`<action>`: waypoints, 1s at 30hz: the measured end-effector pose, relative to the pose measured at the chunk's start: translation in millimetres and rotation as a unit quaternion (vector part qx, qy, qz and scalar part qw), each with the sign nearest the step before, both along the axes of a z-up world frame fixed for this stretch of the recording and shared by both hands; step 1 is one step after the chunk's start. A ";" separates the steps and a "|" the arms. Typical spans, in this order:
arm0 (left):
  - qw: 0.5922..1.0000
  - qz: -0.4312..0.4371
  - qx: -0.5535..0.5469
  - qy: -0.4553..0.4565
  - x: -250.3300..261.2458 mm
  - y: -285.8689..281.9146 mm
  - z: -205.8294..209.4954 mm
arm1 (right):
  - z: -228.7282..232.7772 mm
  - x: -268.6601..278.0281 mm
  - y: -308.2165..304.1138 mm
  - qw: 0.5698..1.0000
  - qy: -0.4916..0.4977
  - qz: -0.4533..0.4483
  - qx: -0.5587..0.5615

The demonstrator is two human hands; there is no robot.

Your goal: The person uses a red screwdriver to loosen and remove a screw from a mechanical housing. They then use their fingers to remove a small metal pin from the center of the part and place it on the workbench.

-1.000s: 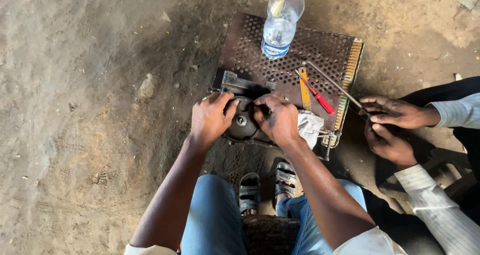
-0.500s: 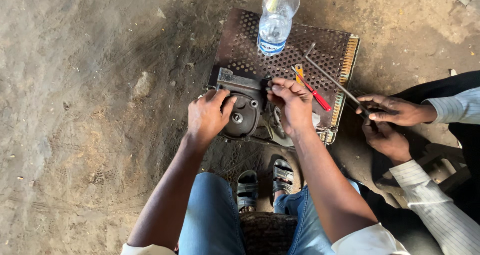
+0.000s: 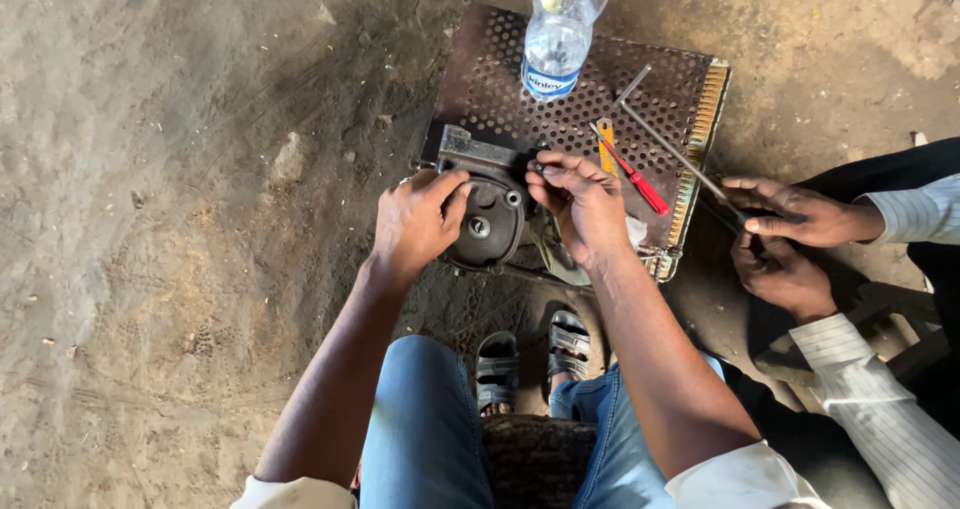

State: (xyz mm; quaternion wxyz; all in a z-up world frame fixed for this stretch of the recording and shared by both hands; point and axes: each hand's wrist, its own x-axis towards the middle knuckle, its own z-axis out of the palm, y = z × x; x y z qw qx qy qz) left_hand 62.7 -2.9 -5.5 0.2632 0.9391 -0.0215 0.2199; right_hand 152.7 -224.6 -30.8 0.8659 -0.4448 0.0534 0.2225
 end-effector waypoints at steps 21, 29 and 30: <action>0.999 0.011 -0.026 -0.020 -0.6 -0.7 -4.7 | 11.3 1.4 1.5 0.999 0.045 -0.005 -0.001; 1.000 0.010 -0.019 -0.015 -0.1 -0.5 -5.5 | 5.9 3.1 0.5 0.998 0.057 -0.003 0.006; 1.000 0.003 -0.018 -0.014 -0.9 -0.6 -5.2 | 4.9 2.3 0.2 0.999 0.053 -0.002 0.005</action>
